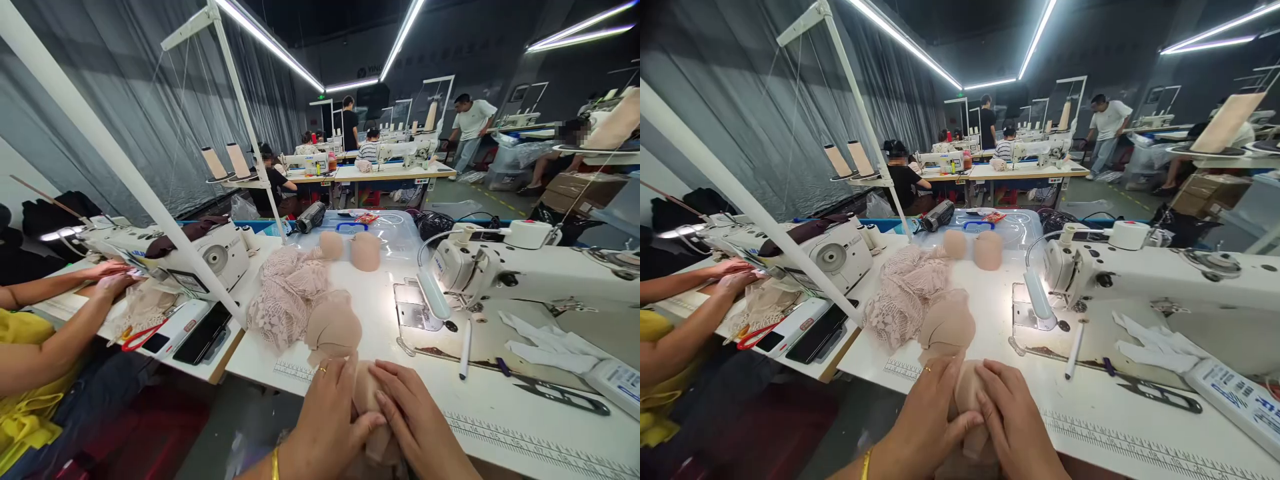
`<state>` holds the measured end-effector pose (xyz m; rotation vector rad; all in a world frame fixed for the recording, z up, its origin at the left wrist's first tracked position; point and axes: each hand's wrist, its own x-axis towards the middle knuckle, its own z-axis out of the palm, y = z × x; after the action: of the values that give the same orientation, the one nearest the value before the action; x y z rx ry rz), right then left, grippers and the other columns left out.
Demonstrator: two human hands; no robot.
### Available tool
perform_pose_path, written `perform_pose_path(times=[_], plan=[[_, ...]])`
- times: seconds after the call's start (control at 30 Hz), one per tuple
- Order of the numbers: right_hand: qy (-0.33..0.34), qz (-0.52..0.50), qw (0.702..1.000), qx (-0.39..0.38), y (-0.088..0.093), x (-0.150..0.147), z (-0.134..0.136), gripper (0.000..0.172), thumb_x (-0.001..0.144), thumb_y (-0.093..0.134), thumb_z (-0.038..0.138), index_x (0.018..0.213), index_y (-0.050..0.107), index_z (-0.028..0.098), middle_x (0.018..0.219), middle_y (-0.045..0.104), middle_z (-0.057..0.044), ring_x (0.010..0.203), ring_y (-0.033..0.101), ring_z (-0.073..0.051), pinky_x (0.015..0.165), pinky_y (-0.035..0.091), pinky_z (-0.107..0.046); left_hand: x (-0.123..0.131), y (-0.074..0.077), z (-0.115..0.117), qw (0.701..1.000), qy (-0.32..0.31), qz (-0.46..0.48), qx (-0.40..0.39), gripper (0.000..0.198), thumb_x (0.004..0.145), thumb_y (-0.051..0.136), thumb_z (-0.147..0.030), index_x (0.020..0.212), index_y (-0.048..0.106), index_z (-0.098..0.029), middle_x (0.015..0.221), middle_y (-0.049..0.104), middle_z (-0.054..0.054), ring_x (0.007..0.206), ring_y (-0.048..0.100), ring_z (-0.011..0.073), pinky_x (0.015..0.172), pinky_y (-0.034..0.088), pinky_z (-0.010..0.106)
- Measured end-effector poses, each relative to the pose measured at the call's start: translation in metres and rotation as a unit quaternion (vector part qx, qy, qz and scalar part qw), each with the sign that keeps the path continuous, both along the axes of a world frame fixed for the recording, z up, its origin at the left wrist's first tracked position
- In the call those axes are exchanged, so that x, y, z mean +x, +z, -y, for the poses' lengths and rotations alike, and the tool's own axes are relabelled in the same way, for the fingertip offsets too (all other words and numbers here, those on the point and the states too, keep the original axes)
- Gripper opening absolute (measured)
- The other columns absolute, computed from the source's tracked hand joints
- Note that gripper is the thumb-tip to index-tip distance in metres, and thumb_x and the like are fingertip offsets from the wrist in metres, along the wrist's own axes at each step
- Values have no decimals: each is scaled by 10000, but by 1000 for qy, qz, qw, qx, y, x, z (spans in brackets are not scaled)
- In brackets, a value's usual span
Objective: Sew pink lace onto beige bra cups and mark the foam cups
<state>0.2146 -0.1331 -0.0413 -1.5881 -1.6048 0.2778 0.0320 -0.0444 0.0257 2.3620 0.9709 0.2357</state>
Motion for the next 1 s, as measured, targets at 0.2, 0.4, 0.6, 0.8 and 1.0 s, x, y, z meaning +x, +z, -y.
perform_pose_path(times=[0.2, 0.4, 0.6, 0.8, 1.0], plan=[[-148, 62, 987, -7, 14, 52, 10, 447, 1084, 408, 432, 1383, 653, 209, 1302, 658, -152, 1216, 654, -300, 1058, 552, -453, 22, -6, 8, 998, -1, 49, -46, 537, 920, 586, -225, 1451, 546, -151, 1350, 625, 175, 1262, 547, 354, 1126, 424, 560], [-298, 100, 924, -218, 31, 128, -2, 568, 963, 360, 395, 1374, 674, 159, 965, 705, -172, 867, 690, -399, 765, 552, -567, 20, 0, 2, 916, 5, 254, -311, 502, 802, 770, -295, 1273, 611, -223, 1297, 655, 94, 1214, 600, 292, 1071, 465, 443], [-123, -220, 963, -96, 32, 76, 40, 342, 1050, 431, 512, 1140, 682, 298, 1072, 780, -93, 902, 747, -277, 807, 607, -410, 16, 2, 21, 647, 48, 398, -648, 734, 647, 972, -397, 1243, 584, -215, 1124, 704, 90, 949, 702, 228, 858, 529, 345], [-112, -532, 839, 26, 25, -19, 76, 285, 1040, 512, 533, 1288, 488, 395, 1422, 710, -81, 1109, 768, -323, 794, 650, -463, 25, 3, 58, 574, 27, 355, -738, 708, 658, 982, -315, 1279, 662, -203, 1229, 699, 123, 1071, 693, 236, 945, 506, 328], [-159, -621, 764, 66, 16, -31, 81, 214, 1050, 496, 466, 1233, 536, 363, 1165, 816, -37, 1147, 757, -293, 926, 632, -478, 20, -3, 71, 553, 33, 321, -769, 530, 857, 830, -433, 1312, 687, -203, 1318, 686, 137, 1267, 626, 281, 1074, 442, 365]])
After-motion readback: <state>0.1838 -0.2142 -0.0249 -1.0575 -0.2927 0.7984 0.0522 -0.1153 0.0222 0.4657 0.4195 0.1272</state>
